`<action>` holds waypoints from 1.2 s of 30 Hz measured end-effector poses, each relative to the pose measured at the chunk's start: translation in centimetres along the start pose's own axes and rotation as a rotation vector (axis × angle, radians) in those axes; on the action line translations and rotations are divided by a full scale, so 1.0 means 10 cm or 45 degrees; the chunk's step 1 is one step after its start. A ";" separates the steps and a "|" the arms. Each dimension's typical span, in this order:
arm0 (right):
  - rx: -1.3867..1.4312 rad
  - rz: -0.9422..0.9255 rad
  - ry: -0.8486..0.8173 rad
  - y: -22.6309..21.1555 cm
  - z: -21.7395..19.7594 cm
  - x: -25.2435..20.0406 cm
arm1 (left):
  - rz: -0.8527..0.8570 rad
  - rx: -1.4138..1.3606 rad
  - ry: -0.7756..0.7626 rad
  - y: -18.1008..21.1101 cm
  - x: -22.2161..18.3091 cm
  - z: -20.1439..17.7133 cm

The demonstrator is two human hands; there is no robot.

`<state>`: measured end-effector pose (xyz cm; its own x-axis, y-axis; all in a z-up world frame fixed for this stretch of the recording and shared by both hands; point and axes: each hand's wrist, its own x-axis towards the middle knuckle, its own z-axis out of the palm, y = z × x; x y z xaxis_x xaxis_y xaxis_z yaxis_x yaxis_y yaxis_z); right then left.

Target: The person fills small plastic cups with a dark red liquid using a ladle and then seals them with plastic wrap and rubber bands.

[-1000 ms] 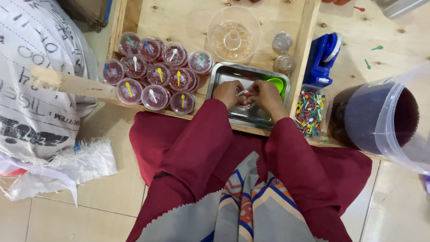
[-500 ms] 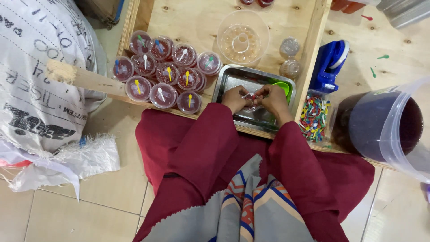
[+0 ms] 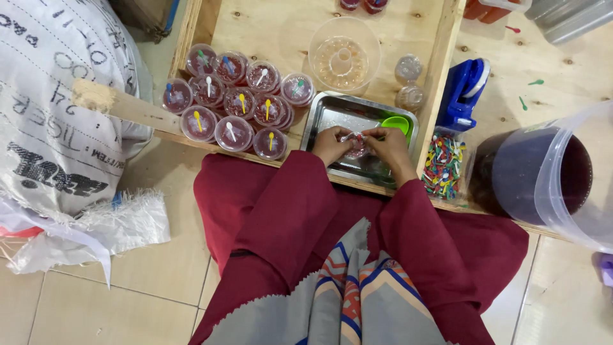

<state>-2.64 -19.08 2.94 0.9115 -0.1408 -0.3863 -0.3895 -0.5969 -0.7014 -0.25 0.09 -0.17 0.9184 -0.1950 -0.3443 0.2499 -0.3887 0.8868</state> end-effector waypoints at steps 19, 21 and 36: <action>0.202 -0.055 0.000 0.00 0.11 -0.07 | 0.046 0.100 0.073 0.07 -0.01 0.01; 0.180 -0.055 0.024 -0.07 0.09 -0.13 | 0.083 0.092 0.087 0.02 0.01 0.03; 0.607 0.131 -0.003 0.18 0.12 0.01 | 0.087 -0.005 0.109 -0.21 0.18 0.13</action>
<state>-3.39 -19.18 0.93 0.8650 -0.1782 -0.4690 -0.4951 -0.1516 -0.8555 0.52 -0.61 -3.07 0.9562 -0.1433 -0.2551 0.1864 -0.3738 0.9086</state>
